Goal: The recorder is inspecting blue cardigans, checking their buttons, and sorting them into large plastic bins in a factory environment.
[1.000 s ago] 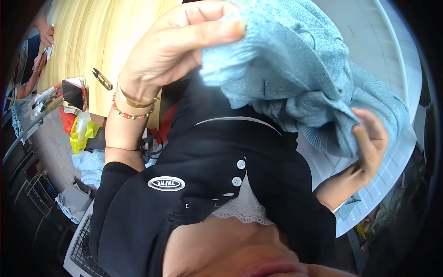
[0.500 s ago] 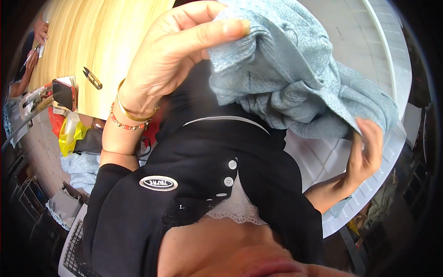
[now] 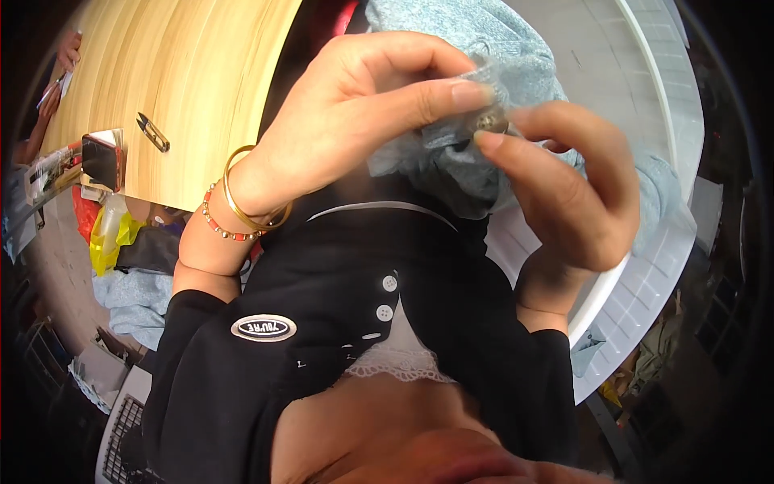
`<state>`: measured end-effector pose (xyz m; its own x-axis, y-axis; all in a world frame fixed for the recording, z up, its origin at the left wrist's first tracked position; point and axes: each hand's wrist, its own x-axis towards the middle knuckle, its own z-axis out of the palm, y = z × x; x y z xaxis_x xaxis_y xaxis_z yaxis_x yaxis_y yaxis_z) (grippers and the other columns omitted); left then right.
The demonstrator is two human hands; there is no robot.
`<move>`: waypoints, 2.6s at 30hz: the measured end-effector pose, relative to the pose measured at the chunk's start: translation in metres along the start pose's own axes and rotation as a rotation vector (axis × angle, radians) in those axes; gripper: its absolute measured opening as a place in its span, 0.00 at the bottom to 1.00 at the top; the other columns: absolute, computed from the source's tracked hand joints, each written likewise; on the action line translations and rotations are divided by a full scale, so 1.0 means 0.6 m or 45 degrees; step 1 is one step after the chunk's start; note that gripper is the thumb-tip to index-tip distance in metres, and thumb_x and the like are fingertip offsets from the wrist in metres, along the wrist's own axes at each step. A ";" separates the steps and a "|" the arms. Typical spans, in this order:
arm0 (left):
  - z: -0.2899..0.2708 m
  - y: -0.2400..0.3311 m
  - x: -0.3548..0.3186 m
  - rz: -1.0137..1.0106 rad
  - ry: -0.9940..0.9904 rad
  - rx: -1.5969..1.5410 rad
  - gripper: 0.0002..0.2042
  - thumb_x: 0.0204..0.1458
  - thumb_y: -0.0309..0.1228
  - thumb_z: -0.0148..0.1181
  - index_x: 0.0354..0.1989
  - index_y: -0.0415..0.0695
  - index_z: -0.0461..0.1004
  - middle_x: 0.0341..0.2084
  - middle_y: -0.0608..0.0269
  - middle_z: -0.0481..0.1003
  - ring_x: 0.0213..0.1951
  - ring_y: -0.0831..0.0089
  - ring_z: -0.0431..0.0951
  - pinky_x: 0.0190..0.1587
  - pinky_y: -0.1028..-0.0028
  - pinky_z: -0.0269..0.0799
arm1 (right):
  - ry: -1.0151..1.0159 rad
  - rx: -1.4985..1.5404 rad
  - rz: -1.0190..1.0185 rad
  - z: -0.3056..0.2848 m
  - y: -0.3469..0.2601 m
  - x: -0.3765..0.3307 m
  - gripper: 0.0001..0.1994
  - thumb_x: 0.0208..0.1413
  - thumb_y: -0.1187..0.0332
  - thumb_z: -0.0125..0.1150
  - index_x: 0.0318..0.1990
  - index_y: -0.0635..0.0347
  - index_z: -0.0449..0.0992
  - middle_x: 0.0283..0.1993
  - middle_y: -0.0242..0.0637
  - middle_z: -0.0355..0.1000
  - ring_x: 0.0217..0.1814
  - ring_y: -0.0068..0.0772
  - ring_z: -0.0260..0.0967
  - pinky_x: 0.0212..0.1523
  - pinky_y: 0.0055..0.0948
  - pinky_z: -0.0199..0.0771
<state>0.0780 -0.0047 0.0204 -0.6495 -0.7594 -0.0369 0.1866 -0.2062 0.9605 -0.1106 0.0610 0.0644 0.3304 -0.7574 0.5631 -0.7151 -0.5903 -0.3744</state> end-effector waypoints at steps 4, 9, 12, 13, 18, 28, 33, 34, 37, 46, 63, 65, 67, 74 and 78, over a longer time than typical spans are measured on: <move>-0.005 0.004 -0.009 -0.077 -0.012 -0.182 0.14 0.51 0.22 0.63 0.47 0.37 0.73 0.37 0.67 0.76 0.42 0.81 0.74 0.48 0.80 0.69 | 0.055 0.078 0.009 0.015 0.024 -0.008 0.14 0.31 0.83 0.68 0.31 0.60 0.82 0.31 0.37 0.73 0.30 0.29 0.70 0.27 0.21 0.68; 0.000 -0.031 -0.010 0.269 0.074 0.505 0.24 0.43 0.24 0.72 0.50 0.38 0.70 0.46 0.65 0.72 0.46 0.79 0.72 0.49 0.78 0.70 | 0.129 0.198 -0.048 0.040 0.045 -0.007 0.13 0.30 0.80 0.67 0.30 0.61 0.81 0.28 0.34 0.72 0.27 0.28 0.71 0.24 0.23 0.69; -0.010 -0.056 -0.008 0.517 0.205 0.700 0.24 0.42 0.23 0.72 0.49 0.36 0.71 0.44 0.63 0.73 0.42 0.77 0.72 0.43 0.79 0.69 | 0.075 0.255 -0.038 0.046 0.052 -0.005 0.13 0.32 0.82 0.68 0.31 0.62 0.81 0.29 0.34 0.72 0.28 0.28 0.72 0.26 0.23 0.69; -0.011 -0.058 -0.007 0.512 0.213 0.702 0.24 0.42 0.23 0.72 0.49 0.36 0.71 0.44 0.63 0.73 0.42 0.77 0.72 0.43 0.79 0.69 | 0.023 0.300 -0.011 0.046 0.056 -0.005 0.13 0.33 0.81 0.68 0.32 0.62 0.81 0.29 0.35 0.72 0.29 0.28 0.72 0.26 0.22 0.69; -0.018 -0.049 -0.003 0.741 0.191 0.818 0.16 0.43 0.27 0.69 0.41 0.40 0.75 0.32 0.57 0.75 0.32 0.62 0.76 0.33 0.71 0.72 | -0.225 0.468 0.147 0.026 0.062 0.011 0.20 0.34 0.83 0.64 0.41 0.67 0.79 0.37 0.41 0.73 0.37 0.29 0.71 0.37 0.23 0.70; -0.036 -0.046 -0.009 0.551 0.132 0.793 0.15 0.44 0.20 0.68 0.42 0.35 0.76 0.35 0.57 0.77 0.38 0.69 0.78 0.41 0.75 0.72 | -0.478 0.667 0.286 0.045 0.100 0.018 0.22 0.40 0.69 0.63 0.46 0.69 0.75 0.45 0.42 0.73 0.38 0.25 0.68 0.30 0.18 0.60; -0.032 -0.051 -0.013 0.489 0.112 0.680 0.12 0.44 0.17 0.66 0.39 0.35 0.76 0.35 0.57 0.77 0.38 0.70 0.78 0.41 0.75 0.73 | -0.337 0.771 0.314 0.049 0.106 0.014 0.13 0.31 0.79 0.66 0.31 0.61 0.77 0.35 0.31 0.76 0.25 0.15 0.66 0.21 0.14 0.56; -0.033 -0.051 -0.012 0.503 0.096 0.679 0.12 0.44 0.16 0.65 0.38 0.36 0.76 0.35 0.56 0.77 0.39 0.69 0.78 0.42 0.74 0.73 | -0.333 0.771 0.317 0.049 0.106 0.014 0.13 0.31 0.79 0.66 0.31 0.61 0.77 0.35 0.31 0.76 0.25 0.15 0.66 0.21 0.14 0.56; -0.040 -0.047 -0.011 0.618 0.037 0.755 0.13 0.41 0.14 0.63 0.38 0.35 0.76 0.35 0.55 0.77 0.40 0.67 0.78 0.42 0.72 0.73 | -0.296 0.817 0.269 0.052 0.107 0.011 0.12 0.31 0.80 0.66 0.29 0.61 0.78 0.33 0.32 0.76 0.24 0.15 0.65 0.20 0.14 0.55; -0.043 -0.059 -0.009 0.767 0.013 0.797 0.14 0.40 0.14 0.65 0.38 0.34 0.75 0.35 0.53 0.77 0.40 0.63 0.78 0.43 0.70 0.74 | -0.140 0.815 0.219 0.062 0.104 -0.010 0.13 0.32 0.82 0.68 0.31 0.63 0.78 0.33 0.34 0.76 0.25 0.14 0.66 0.19 0.11 0.57; -0.040 -0.056 -0.004 0.914 0.040 0.984 0.16 0.37 0.12 0.63 0.38 0.37 0.75 0.35 0.54 0.77 0.38 0.62 0.79 0.39 0.71 0.74 | -0.028 0.689 -0.006 0.063 0.105 -0.011 0.12 0.34 0.84 0.66 0.31 0.65 0.78 0.31 0.38 0.76 0.30 0.24 0.73 0.23 0.16 0.66; -0.038 -0.056 -0.005 0.944 0.043 1.036 0.17 0.37 0.12 0.63 0.38 0.37 0.75 0.34 0.54 0.77 0.38 0.61 0.79 0.39 0.71 0.75 | -0.027 0.658 0.047 0.055 0.094 -0.013 0.11 0.35 0.84 0.66 0.31 0.64 0.78 0.31 0.39 0.76 0.30 0.25 0.73 0.23 0.18 0.67; -0.034 -0.054 -0.006 0.961 0.068 1.128 0.18 0.36 0.12 0.63 0.39 0.37 0.75 0.34 0.55 0.77 0.37 0.61 0.79 0.37 0.72 0.75 | -0.016 0.626 0.100 0.052 0.090 -0.015 0.11 0.35 0.84 0.66 0.30 0.64 0.78 0.31 0.39 0.76 0.30 0.27 0.74 0.23 0.19 0.68; -0.044 -0.030 0.020 0.624 -0.167 0.735 0.12 0.39 0.22 0.63 0.34 0.36 0.73 0.30 0.56 0.75 0.33 0.67 0.75 0.39 0.71 0.70 | -0.163 0.820 0.113 0.026 0.074 -0.030 0.10 0.35 0.82 0.65 0.30 0.67 0.78 0.29 0.43 0.75 0.29 0.35 0.75 0.27 0.25 0.72; -0.066 -0.030 0.113 0.704 -0.068 1.016 0.19 0.49 0.22 0.59 0.52 0.39 0.72 0.47 0.60 0.75 0.46 0.70 0.74 0.51 0.69 0.66 | -0.398 0.981 0.173 -0.003 0.044 -0.045 0.07 0.37 0.76 0.66 0.28 0.66 0.78 0.29 0.42 0.76 0.28 0.34 0.76 0.26 0.24 0.72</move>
<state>0.0599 -0.0768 -0.0104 -0.6565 -0.5905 0.4694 -0.0665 0.6651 0.7438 -0.1396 0.0662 0.0403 0.5082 -0.8111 0.2895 -0.1780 -0.4278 -0.8862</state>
